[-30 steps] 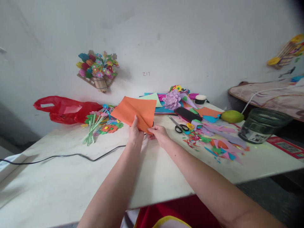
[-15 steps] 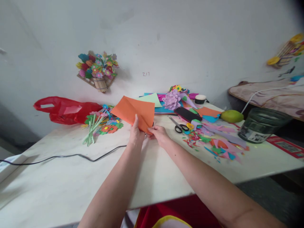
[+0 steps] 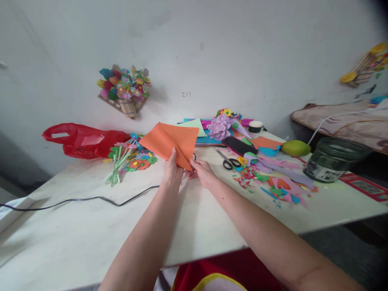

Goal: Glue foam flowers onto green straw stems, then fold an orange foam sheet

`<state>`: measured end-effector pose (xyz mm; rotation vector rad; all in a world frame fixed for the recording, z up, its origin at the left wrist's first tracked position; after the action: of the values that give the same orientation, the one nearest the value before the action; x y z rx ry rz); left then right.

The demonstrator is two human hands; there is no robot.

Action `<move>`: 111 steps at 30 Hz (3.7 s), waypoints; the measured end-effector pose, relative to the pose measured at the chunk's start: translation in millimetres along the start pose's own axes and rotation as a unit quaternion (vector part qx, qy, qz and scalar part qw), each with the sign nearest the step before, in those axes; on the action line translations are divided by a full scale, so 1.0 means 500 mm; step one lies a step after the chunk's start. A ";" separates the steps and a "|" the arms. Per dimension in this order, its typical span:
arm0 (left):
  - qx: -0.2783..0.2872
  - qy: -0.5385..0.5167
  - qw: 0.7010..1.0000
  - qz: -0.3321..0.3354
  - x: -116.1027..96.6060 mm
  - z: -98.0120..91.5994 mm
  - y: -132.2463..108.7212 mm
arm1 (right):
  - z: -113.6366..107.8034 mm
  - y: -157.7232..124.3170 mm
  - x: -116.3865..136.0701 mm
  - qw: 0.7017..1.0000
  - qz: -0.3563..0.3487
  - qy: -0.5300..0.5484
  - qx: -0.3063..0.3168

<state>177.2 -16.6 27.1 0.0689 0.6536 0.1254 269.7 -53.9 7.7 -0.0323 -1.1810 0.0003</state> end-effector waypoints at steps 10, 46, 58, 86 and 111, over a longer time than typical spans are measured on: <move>-0.022 -0.009 1.000 0.016 -0.003 -0.018 0.018 | 0.001 0.001 0.000 0.995 -0.026 -0.090 0.015; -0.027 -0.027 0.993 -0.112 0.008 0.012 -0.011 | -0.033 0.023 0.035 0.992 -0.108 0.039 -0.049; 0.018 0.075 0.985 -0.154 0.038 0.001 -0.015 | -0.065 0.057 0.038 0.949 -0.155 0.270 -0.054; 0.035 0.128 0.982 -0.133 0.042 0.000 -0.021 | -0.084 0.066 0.067 0.933 -0.226 0.231 -0.156; 0.014 0.143 0.982 -0.125 0.028 0.001 -0.022 | -0.104 0.042 0.139 0.939 -0.266 0.218 -0.026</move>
<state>189.7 -25.6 18.1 -0.0063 0.9450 -0.1196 344.4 -33.2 51.9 0.2314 -0.7150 -0.4931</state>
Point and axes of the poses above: each hand's wrist, its own y-axis towards the middle knuckle, its own z-axis out of the palm, x = y × z, the point moved 2 cm from there along y, towards the middle knuckle, and after that the axes turned 1 degree about -y, right-handed, at the moved point
